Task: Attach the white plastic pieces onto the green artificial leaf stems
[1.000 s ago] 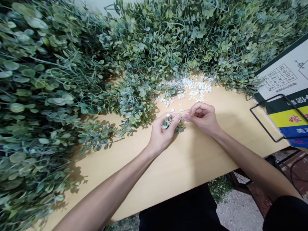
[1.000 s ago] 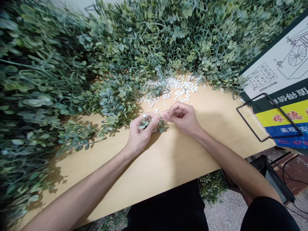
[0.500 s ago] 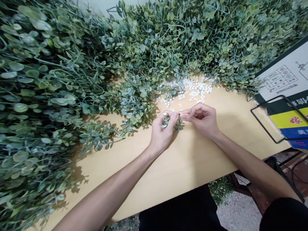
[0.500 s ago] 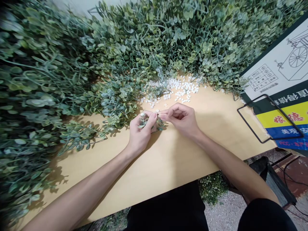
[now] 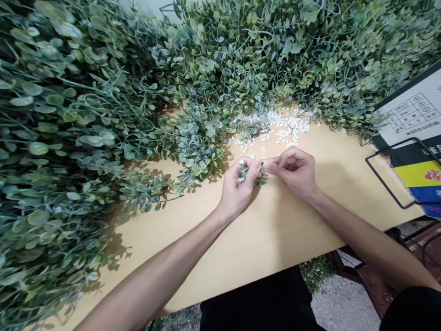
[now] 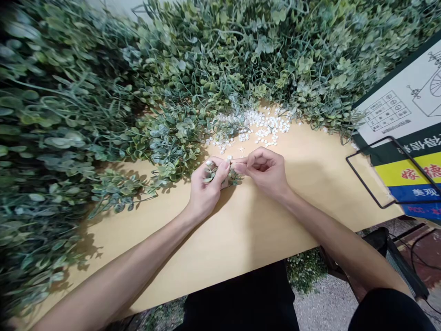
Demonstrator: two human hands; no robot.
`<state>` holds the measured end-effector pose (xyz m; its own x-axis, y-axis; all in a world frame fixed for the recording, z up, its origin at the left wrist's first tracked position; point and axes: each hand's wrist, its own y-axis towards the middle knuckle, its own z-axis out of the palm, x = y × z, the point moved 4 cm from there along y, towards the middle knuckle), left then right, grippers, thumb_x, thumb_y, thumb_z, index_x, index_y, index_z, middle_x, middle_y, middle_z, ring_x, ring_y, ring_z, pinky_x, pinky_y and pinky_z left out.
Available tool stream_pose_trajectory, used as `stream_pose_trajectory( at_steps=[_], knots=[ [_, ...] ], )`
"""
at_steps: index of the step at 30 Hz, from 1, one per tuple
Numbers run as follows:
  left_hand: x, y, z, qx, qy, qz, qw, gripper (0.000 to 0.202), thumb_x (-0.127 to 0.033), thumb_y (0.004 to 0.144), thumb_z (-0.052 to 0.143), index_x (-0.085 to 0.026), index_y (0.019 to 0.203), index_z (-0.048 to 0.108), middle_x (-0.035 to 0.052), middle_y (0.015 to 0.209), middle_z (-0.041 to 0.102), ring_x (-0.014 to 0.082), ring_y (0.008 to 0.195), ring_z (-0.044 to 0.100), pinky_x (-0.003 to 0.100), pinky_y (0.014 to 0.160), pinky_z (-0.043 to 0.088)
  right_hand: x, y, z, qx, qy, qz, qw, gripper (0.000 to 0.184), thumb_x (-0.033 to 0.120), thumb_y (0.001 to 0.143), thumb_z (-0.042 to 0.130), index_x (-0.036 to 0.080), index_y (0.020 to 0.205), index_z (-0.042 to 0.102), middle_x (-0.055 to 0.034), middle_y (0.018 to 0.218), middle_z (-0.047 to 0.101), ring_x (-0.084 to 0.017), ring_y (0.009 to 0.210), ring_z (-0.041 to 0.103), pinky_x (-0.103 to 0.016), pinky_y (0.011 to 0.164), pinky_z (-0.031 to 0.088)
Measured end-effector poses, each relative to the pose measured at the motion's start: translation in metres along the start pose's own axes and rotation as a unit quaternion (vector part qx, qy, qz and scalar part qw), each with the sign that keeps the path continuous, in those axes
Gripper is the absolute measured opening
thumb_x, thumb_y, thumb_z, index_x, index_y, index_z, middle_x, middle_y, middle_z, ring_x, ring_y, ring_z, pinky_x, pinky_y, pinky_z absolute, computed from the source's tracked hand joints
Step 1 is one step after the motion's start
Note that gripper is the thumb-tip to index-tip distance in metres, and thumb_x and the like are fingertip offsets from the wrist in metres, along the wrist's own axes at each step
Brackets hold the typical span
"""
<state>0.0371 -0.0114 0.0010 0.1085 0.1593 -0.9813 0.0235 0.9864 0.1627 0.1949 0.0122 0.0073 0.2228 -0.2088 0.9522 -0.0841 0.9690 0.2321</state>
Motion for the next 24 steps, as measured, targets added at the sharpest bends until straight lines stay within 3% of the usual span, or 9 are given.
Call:
stream_pose_trajectory(
  at_steps=[10,15,20,24],
  knots=[
    [0.001,-0.001,-0.002,-0.009,0.034,0.018,0.999,0.034,-0.045,0.099,0.066,-0.018,0.079,0.059,-0.0016,0.07,0.052,0.0104,0.063,0.046,0.024,0.059,0.041,-0.003,-0.006,0.003,-0.003,-0.02,-0.029,0.999,0.041,0.045,0.069,0.096,0.024,0.072,0.06,-0.0016,0.079,0.082,-0.022,0.076,0.081,-0.032,0.068,0.069],
    [0.003,0.0,0.0,-0.003,-0.012,-0.002,1.0,0.034,-0.046,0.098,0.067,-0.019,0.078,0.06,-0.0026,0.067,0.05,0.0098,0.059,0.044,0.025,0.057,0.041,0.0,-0.002,0.002,0.011,-0.026,-0.051,0.998,0.037,0.044,0.074,0.093,0.024,0.077,0.062,-0.0019,0.082,0.082,-0.022,0.079,0.082,-0.032,0.071,0.069],
    [0.008,0.003,0.001,0.003,-0.13,-0.053,0.99,0.031,-0.049,0.095,0.071,-0.021,0.084,0.062,-0.0054,0.059,0.045,0.0083,0.05,0.037,0.023,0.048,0.031,0.007,0.008,-0.008,-0.002,-0.047,-0.058,0.997,0.026,0.042,0.087,0.084,0.024,0.099,0.07,-0.0064,0.118,0.079,-0.023,0.112,0.077,-0.036,0.091,0.068],
    [0.006,0.003,-0.001,-0.002,-0.125,-0.046,0.991,0.033,-0.053,0.093,0.071,-0.021,0.089,0.064,-0.0057,0.057,0.046,0.0085,0.048,0.039,0.024,0.048,0.031,0.001,0.011,-0.005,0.096,-0.048,-0.004,0.994,0.036,0.038,0.086,0.084,0.024,0.117,0.071,-0.007,0.122,0.078,-0.023,0.119,0.074,-0.04,0.108,0.062]
  ],
)
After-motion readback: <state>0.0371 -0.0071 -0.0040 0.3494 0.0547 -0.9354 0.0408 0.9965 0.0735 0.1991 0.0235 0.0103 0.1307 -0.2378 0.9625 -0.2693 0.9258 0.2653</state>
